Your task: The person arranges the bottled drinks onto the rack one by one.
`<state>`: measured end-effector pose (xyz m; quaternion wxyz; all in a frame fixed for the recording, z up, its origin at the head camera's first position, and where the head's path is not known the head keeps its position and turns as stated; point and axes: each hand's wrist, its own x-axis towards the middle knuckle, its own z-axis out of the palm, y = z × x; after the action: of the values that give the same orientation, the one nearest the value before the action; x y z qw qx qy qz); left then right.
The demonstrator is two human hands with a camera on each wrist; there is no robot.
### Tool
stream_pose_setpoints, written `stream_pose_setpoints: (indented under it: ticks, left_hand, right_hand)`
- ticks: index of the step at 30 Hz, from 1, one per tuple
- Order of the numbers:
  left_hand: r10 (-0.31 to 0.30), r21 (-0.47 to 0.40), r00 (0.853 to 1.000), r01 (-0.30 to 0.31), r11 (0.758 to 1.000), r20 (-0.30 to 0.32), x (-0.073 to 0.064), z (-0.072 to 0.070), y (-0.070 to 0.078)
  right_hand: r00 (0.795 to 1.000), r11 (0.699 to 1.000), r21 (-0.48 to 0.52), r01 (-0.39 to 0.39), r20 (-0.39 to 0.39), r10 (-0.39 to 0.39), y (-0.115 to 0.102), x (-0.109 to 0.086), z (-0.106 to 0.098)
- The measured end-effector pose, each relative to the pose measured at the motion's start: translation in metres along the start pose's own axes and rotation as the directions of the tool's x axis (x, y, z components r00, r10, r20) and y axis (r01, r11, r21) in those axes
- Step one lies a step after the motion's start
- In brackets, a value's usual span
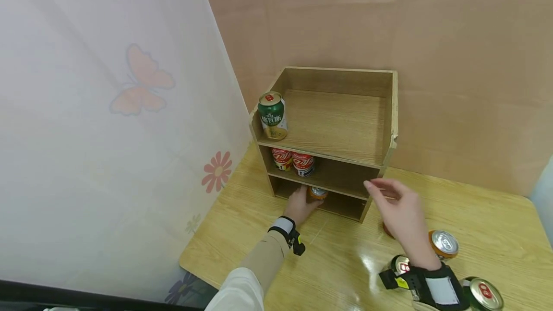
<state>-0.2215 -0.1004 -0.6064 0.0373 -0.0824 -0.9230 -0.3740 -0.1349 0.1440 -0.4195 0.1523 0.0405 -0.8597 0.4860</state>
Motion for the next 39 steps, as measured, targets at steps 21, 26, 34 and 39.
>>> stream_pose_setpoints:
  ticks: [21,26,34,39]
  left_hand:
    - [-0.075,-0.01,0.994,0.076,0.997,0.076,0.014,-0.003,-0.005]
    - [-0.1,-0.018,0.991,0.102,0.995,0.093,0.015,-0.004,-0.006]
    - [-0.147,-0.057,0.986,0.152,0.987,0.081,0.016,-0.004,0.006]
    - [-0.172,-0.083,0.985,0.173,0.981,0.014,0.016,0.001,0.01]
  right_hand:
    - [0.987,0.975,0.217,-0.043,-0.14,0.074,-0.029,0.06,-0.004]
    - [0.977,0.988,0.152,0.016,-0.214,0.017,-0.022,0.064,0.002]
    - [0.955,0.992,0.028,0.122,-0.277,-0.109,-0.012,0.065,0.006]
    - [0.954,0.989,0.027,0.144,-0.271,-0.131,-0.009,0.065,0.006]
